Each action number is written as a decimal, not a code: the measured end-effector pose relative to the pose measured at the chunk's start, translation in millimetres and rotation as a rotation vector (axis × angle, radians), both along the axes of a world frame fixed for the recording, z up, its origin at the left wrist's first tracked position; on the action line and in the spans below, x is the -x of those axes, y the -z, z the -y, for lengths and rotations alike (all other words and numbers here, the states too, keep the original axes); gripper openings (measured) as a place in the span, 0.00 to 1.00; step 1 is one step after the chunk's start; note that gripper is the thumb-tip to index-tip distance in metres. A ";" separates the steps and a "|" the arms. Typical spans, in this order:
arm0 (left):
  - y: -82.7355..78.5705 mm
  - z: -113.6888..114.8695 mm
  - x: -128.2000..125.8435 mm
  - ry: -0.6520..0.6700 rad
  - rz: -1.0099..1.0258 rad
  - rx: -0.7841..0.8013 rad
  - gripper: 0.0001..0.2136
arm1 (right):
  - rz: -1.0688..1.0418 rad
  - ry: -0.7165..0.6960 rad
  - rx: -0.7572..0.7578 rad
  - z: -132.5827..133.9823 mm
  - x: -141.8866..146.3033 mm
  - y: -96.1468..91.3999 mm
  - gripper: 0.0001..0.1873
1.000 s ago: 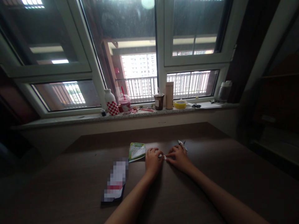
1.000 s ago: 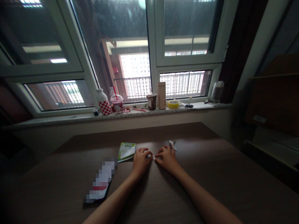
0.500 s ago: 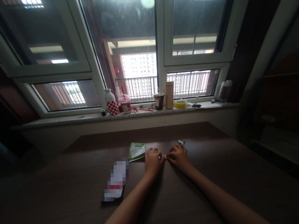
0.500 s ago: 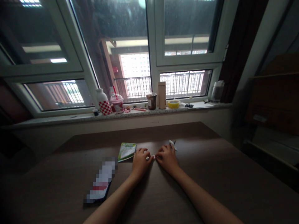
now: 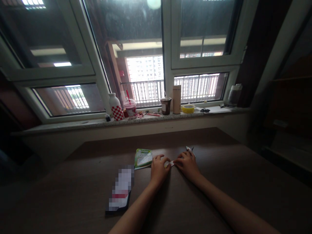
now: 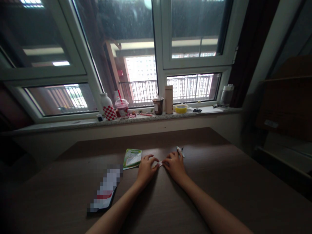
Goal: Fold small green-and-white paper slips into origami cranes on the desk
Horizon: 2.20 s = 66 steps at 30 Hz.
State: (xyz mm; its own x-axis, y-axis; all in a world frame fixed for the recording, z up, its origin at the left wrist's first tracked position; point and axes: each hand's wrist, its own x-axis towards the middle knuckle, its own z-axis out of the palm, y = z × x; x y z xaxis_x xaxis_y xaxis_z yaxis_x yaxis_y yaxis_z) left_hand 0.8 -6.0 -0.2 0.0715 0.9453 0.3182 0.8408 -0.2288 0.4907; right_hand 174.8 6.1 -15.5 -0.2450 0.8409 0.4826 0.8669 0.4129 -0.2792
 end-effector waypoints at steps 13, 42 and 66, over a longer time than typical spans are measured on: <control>-5.5 4.3 -0.6 -0.020 -0.064 0.024 0.08 | -0.052 -0.085 -0.019 4.9 1.0 -2.9 0.07; -1.3 5.3 -1.6 -0.028 -0.108 0.026 0.10 | 0.133 0.162 0.056 7.2 4.6 -0.9 0.14; 3.4 -6.4 9.3 0.088 0.046 0.023 0.07 | -0.085 -0.122 0.150 -1.5 3.0 -4.3 0.15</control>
State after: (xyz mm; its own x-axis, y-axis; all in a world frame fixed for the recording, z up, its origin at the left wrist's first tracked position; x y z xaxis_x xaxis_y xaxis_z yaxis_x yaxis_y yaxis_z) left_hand -8.5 0.4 -3.7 0.1402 0.9430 0.3017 0.7945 -0.2890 0.5340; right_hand 171.8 7.6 -11.2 -0.3133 0.8715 0.3773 0.7835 0.4617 -0.4158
